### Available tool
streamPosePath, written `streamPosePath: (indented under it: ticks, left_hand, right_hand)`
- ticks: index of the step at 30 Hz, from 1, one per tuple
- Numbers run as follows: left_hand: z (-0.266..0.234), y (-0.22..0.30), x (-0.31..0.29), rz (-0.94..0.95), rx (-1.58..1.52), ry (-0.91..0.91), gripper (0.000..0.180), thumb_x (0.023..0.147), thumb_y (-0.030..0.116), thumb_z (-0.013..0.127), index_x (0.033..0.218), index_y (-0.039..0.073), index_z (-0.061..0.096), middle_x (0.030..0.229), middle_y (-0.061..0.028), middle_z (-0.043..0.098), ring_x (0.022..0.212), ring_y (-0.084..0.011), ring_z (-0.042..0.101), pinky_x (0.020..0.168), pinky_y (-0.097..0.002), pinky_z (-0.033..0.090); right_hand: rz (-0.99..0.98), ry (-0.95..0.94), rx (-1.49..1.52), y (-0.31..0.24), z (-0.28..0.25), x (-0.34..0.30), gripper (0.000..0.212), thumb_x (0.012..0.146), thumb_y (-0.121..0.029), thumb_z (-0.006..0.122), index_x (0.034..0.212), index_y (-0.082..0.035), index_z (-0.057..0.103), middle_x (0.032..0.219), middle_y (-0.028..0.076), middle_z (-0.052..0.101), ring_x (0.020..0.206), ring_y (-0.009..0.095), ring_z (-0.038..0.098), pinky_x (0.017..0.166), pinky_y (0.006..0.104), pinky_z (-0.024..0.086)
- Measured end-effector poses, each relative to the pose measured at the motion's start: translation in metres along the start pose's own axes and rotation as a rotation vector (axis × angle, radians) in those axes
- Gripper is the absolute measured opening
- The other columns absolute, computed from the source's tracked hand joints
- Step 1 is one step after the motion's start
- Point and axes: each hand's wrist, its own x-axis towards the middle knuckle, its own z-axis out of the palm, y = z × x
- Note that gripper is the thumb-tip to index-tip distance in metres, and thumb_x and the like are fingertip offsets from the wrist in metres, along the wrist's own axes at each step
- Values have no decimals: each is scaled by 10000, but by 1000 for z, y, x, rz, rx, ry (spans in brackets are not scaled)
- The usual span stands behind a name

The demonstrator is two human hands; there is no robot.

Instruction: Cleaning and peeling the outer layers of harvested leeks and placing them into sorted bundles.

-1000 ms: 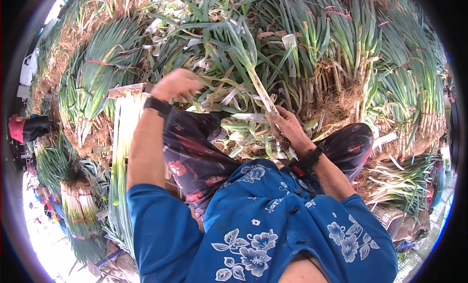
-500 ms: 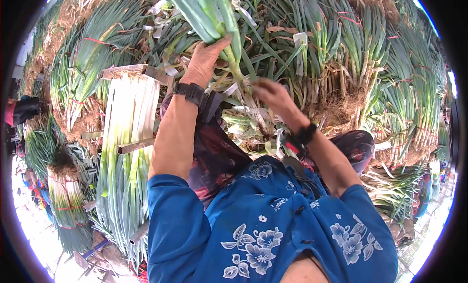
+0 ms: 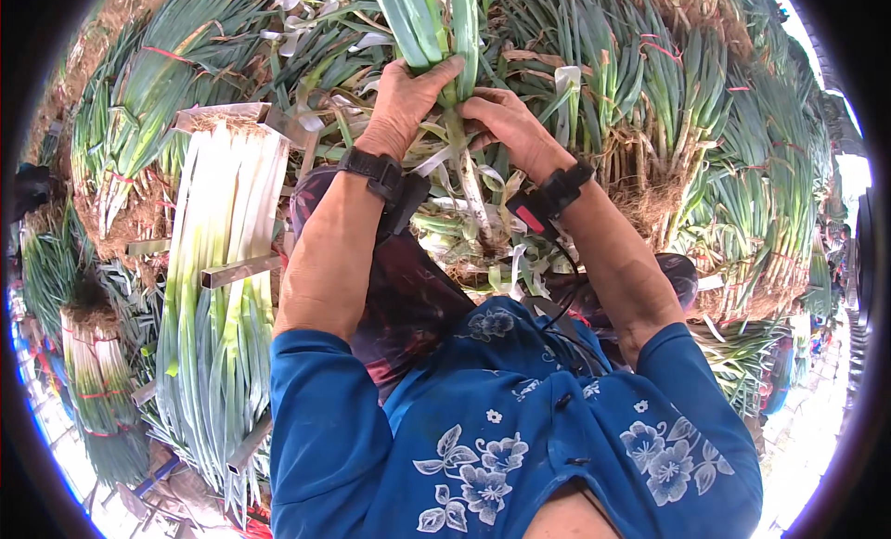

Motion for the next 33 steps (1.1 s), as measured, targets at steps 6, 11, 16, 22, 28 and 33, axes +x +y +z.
streamPosePath:
  ticks: [6,11,16,22,28,33]
  left_hand:
    - [-4,-6,-1,55,53,-4,386,877,234,791,1150,-19,689,1024,-67,724,887,-137,663,803,-307,532]
    - [-2,3,-10,88,49,-87,352,890,265,777,1120,8,706,974,-35,720,837,-117,647,744,-297,513]
    - [-15,26,-15,24,119,-162,370,918,338,734,1117,29,703,912,-6,709,776,-94,632,654,-264,481]
    - [-19,19,-12,112,-20,-244,438,926,287,732,1262,28,624,1086,-59,717,937,-154,670,801,-316,533]
    - [-20,19,-17,72,-125,-244,445,947,246,707,1311,19,586,1191,-95,686,1123,-197,610,993,-357,456]
    - [-20,22,-26,138,-198,-216,403,960,276,683,1261,19,603,1139,-94,686,1085,-214,628,975,-370,484]
  right_hand:
    - [51,72,-23,-7,15,9,260,894,-200,592,1051,-6,667,941,47,664,806,134,644,634,295,564]
    - [86,58,82,1,9,11,226,906,-143,562,1051,3,656,961,73,669,842,150,658,677,307,567]
    - [-120,-180,391,11,5,-18,286,956,-195,606,1133,28,629,1029,109,691,956,220,667,850,364,538]
    - [107,-156,742,4,26,-30,383,987,-340,600,1141,7,649,997,108,695,901,242,667,824,369,520]
    - [229,-213,826,15,21,-14,345,1010,-234,531,1180,53,617,1009,135,681,945,243,659,818,365,535]
    - [360,-13,589,48,19,-3,284,974,-216,541,1101,5,665,895,97,698,769,197,664,641,283,516]
